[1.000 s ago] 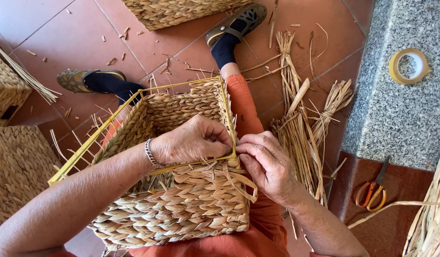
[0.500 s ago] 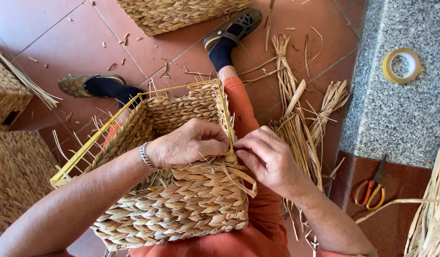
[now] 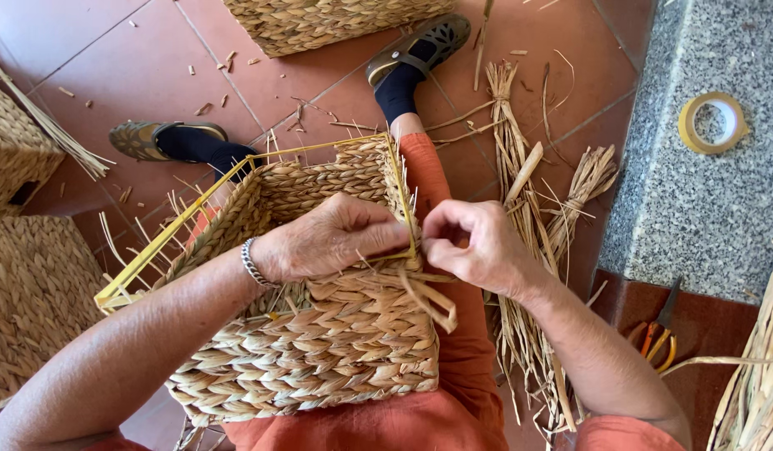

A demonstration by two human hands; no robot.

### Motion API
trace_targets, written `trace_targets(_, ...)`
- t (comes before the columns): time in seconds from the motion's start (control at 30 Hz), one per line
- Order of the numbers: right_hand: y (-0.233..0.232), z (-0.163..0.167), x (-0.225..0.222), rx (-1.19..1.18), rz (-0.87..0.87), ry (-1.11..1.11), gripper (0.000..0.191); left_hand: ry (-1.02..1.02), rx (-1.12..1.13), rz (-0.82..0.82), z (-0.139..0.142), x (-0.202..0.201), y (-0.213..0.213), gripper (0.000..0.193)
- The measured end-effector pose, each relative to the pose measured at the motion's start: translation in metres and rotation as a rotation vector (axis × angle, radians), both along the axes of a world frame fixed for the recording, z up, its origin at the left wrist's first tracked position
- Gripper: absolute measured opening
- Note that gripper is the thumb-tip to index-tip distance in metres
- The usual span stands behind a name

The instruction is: The person sits on the floor weaving dried water hyacinth strands around a rectangular bamboo frame to form a basket. They tuck and twist strands along the rim, trim excess ends with scissors, and continue weaving new strands around the frame edges.

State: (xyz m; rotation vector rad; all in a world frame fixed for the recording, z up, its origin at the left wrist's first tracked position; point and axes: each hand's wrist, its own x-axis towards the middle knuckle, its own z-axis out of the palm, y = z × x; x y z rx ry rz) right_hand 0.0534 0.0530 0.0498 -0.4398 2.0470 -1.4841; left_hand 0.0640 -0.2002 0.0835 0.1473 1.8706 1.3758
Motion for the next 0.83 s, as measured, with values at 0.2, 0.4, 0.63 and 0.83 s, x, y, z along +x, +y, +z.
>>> trace_targets(0.2, 0.004, -0.017, 0.007, -0.083, -0.271, 0.599, 0.008, 0.086, 0.101, 0.033, 0.019, 0.012, -0.012, 0.061)
trace_targets(0.4, 0.008, -0.079, -0.016, 0.108, -0.534, 0.595, 0.012, 0.325, 0.117, -0.137, 0.029, 0.023, -0.017, 0.073)
trace_targets(0.63, 0.047, -0.109, -0.033, 0.198, -0.648, 0.666, 0.014, 0.001, 0.157, 0.018, 0.027, 0.020, -0.017, 0.077)
trace_targets(0.83, 0.096, -0.104, -0.005, 0.047, -0.772, 0.561, 0.019, 0.024, 0.086, -0.035, 0.033, 0.015, -0.016, 0.059)
